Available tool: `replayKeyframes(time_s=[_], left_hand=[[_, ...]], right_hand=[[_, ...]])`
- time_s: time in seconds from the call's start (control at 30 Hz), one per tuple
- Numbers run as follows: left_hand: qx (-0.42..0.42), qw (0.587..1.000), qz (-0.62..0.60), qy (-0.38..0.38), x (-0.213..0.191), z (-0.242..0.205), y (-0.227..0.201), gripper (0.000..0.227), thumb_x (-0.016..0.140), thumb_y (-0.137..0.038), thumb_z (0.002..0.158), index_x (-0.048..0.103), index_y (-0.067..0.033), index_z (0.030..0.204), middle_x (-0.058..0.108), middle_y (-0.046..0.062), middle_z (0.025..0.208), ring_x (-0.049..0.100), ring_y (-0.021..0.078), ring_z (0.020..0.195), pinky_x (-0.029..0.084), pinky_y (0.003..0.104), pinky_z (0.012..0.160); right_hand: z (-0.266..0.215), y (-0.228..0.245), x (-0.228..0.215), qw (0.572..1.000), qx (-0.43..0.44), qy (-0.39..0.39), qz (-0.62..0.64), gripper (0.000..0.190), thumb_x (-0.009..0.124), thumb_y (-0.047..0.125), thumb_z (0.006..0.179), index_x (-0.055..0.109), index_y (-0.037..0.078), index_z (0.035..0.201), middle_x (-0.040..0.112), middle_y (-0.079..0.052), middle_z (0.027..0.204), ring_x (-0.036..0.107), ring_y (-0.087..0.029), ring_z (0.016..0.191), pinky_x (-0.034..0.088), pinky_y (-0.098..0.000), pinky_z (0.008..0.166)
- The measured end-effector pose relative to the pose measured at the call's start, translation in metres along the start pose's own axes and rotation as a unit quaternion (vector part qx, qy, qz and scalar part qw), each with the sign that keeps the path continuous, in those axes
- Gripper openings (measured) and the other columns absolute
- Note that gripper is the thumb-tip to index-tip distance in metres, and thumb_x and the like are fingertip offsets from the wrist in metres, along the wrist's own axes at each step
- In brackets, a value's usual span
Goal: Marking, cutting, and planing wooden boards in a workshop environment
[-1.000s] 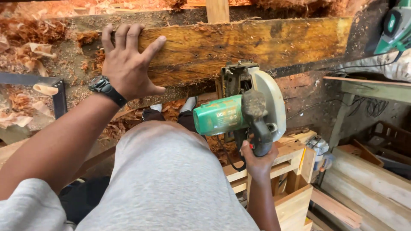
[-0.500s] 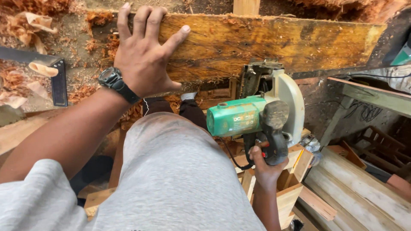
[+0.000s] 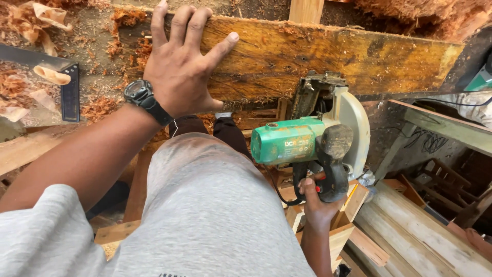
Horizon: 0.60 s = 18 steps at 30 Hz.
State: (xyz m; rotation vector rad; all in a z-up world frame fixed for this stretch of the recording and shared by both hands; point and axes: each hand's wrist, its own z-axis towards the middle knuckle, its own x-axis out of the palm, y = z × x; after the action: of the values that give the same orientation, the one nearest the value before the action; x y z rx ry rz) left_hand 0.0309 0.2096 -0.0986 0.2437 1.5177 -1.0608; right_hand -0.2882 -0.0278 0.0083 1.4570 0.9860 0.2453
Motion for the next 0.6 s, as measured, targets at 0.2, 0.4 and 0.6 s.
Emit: replayKeyframes(time_s=[0.2, 0.4, 0.6], left_hand=[[0.003, 1.000, -0.003, -0.001, -0.0016, 0.0007, -0.0015, 0.134, 0.084, -0.078, 0.040, 0.064, -0.0217, 0.159, 0.050, 0.034, 0.154, 0.043, 0.0524, 0.141, 0.013, 0.069, 0.120], [0.004, 1.000, 0.003, -0.005, -0.0020, 0.0007, -0.0014, 0.133, 0.085, -0.078, 0.039, 0.065, -0.0225, 0.158, 0.050, 0.031, 0.153, 0.043, 0.0500, 0.140, 0.014, 0.068, 0.121], [0.002, 1.000, 0.019, -0.007, 0.0004, 0.0004, -0.0017, 0.133, 0.084, -0.079, 0.038, 0.064, -0.0243, 0.158, 0.051, 0.030, 0.153, 0.043, 0.0483, 0.141, 0.014, 0.067, 0.121]], right_hand=[[0.0023, 0.0007, 0.0005, 1.000, -0.002, 0.001, -0.002, 0.013, 0.070, 0.007, 0.095, 0.058, 0.004, 0.094, 0.053, -0.007, 0.067, 0.054, -0.017, 0.051, 0.051, -0.0359, 0.054], [0.0040, -0.0006, -0.0019, 1.000, 0.006, 0.000, -0.005, 0.014, 0.071, 0.009, 0.095, 0.059, 0.004, 0.097, 0.055, -0.011, 0.065, 0.055, -0.019, 0.051, 0.051, -0.0367, 0.054], [0.0092, 0.0026, -0.0007, 1.000, -0.008, 0.019, -0.009, 0.012, 0.070, 0.009, 0.096, 0.059, 0.004, 0.096, 0.054, -0.009, 0.063, 0.056, -0.018, 0.051, 0.052, -0.0365, 0.054]])
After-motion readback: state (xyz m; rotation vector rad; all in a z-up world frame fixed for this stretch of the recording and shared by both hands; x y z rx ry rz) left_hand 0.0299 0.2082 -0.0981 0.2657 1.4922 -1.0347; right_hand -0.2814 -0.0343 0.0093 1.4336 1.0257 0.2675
